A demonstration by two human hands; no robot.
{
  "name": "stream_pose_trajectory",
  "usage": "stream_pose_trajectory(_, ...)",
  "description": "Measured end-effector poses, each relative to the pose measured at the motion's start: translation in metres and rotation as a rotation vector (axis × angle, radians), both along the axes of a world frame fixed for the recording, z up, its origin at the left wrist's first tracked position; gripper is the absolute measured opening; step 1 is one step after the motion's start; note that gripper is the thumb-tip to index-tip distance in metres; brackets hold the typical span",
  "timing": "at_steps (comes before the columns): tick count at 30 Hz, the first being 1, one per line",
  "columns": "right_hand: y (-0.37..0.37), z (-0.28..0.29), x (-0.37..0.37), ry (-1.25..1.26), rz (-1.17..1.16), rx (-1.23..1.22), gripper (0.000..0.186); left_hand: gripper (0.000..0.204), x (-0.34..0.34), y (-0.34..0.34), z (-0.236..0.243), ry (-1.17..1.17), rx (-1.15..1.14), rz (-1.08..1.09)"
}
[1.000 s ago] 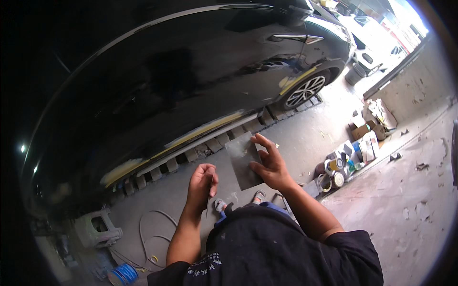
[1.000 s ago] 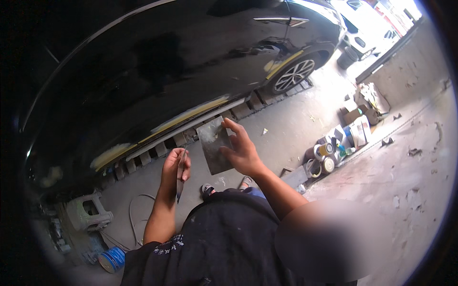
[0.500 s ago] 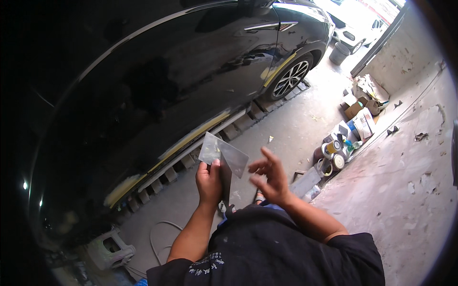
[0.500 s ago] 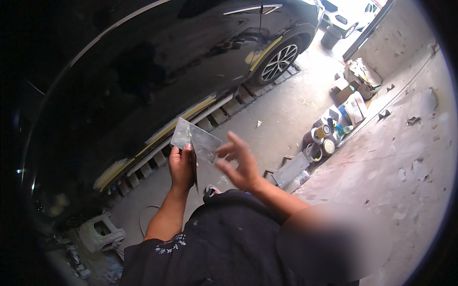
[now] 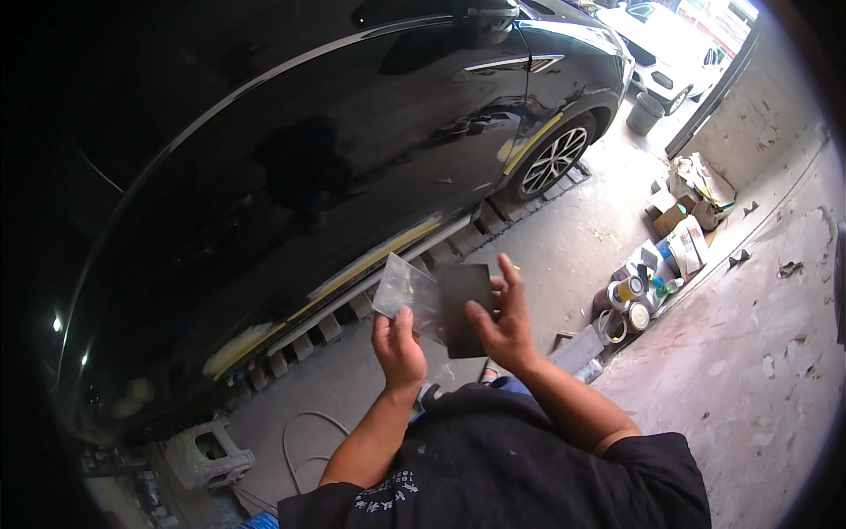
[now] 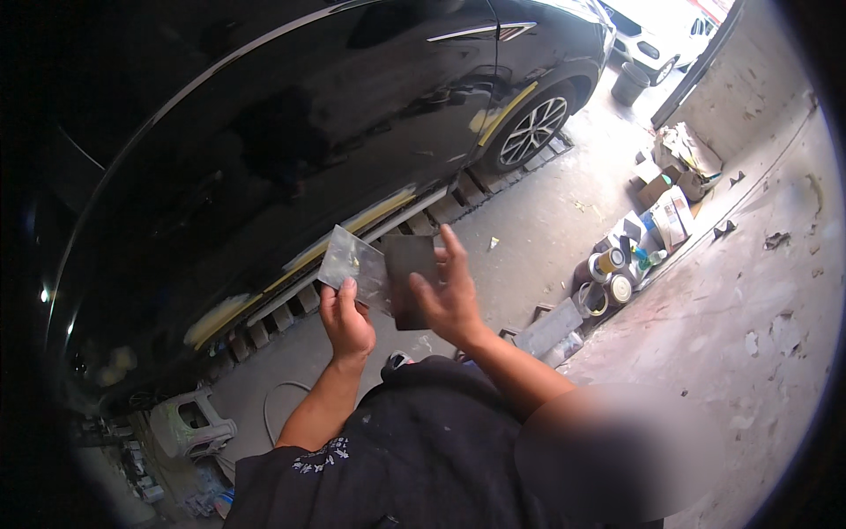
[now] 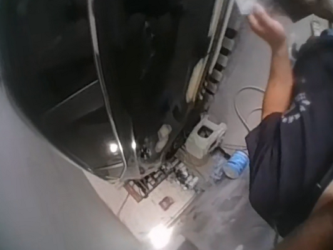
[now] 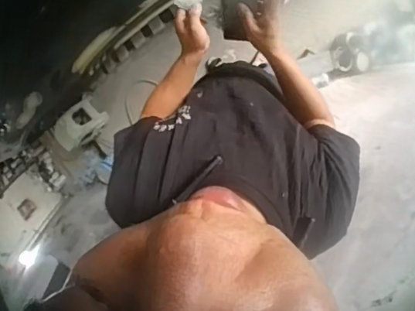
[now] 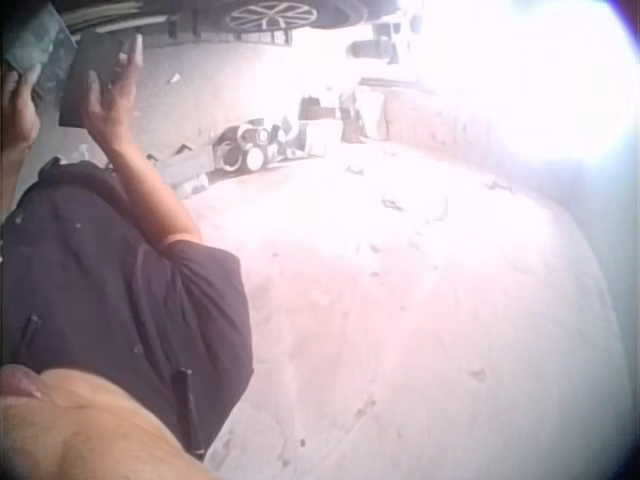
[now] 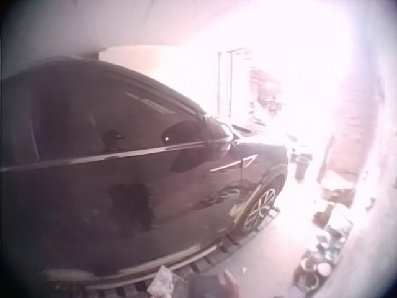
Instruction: The person applies body filler to a black car's front bumper and side panel using a metal spreader. They repeatedly scoop filler from a container, spread it over taped-off areas, and smooth the surface. The person also uses a scraper to remove excess filler and transfers material between tools.
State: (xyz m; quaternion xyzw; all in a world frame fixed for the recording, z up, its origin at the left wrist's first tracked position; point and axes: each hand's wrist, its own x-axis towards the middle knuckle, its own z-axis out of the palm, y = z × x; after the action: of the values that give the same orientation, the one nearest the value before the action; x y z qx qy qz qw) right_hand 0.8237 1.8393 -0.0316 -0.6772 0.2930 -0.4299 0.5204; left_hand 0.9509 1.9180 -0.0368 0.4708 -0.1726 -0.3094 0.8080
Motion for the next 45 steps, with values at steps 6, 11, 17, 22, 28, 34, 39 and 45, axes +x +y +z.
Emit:
stream_pose_trajectory(6, 0.007, 0.013, 0.01, 0.129, -0.05, -0.202, 0.065, 0.031, 0.002, 0.008, -0.007, -0.279, 0.039, -0.099)
stream_pose_trajectory(11, 0.008, 0.026, 0.016, 0.133, -0.041, -0.373, 0.06, 0.029, 0.003, 0.008, 0.006, -0.717, 0.223, -0.066)
stream_pose_trajectory(17, -0.002, 0.03, 0.023, 0.05, -0.089, -0.488, 0.054, 0.03, 0.012, 0.016, 0.013, -0.998, 0.298, -0.165)
stream_pose_trajectory(22, -0.016, 0.039, 0.023, 0.007, -0.008, -0.533, 0.053, 0.031, 0.022, 0.017, 0.025, -1.07, 0.332, -0.357)
stream_pose_trajectory(28, -0.015, 0.051, 0.019, 0.02, 0.028, -0.405, 0.052, 0.036, 0.021, 0.012, 0.023, -0.657, 0.115, -0.282)
stream_pose_trajectory(34, -0.005, 0.041, 0.022, 0.031, -0.101, -0.426, 0.05, 0.038, 0.019, 0.01, 0.035, -1.138, 0.174, -0.141)
stream_pose_trajectory(39, -0.026, 0.061, 0.026, -0.002, -0.024, -0.49, 0.05, 0.04, 0.026, 0.013, 0.036, -1.143, 0.267, -0.364)
stream_pose_trajectory(45, -0.019, 0.052, 0.02, 0.04, -0.029, -0.444, 0.05, 0.039, 0.026, 0.007, 0.038, -0.834, 0.162, -0.239)
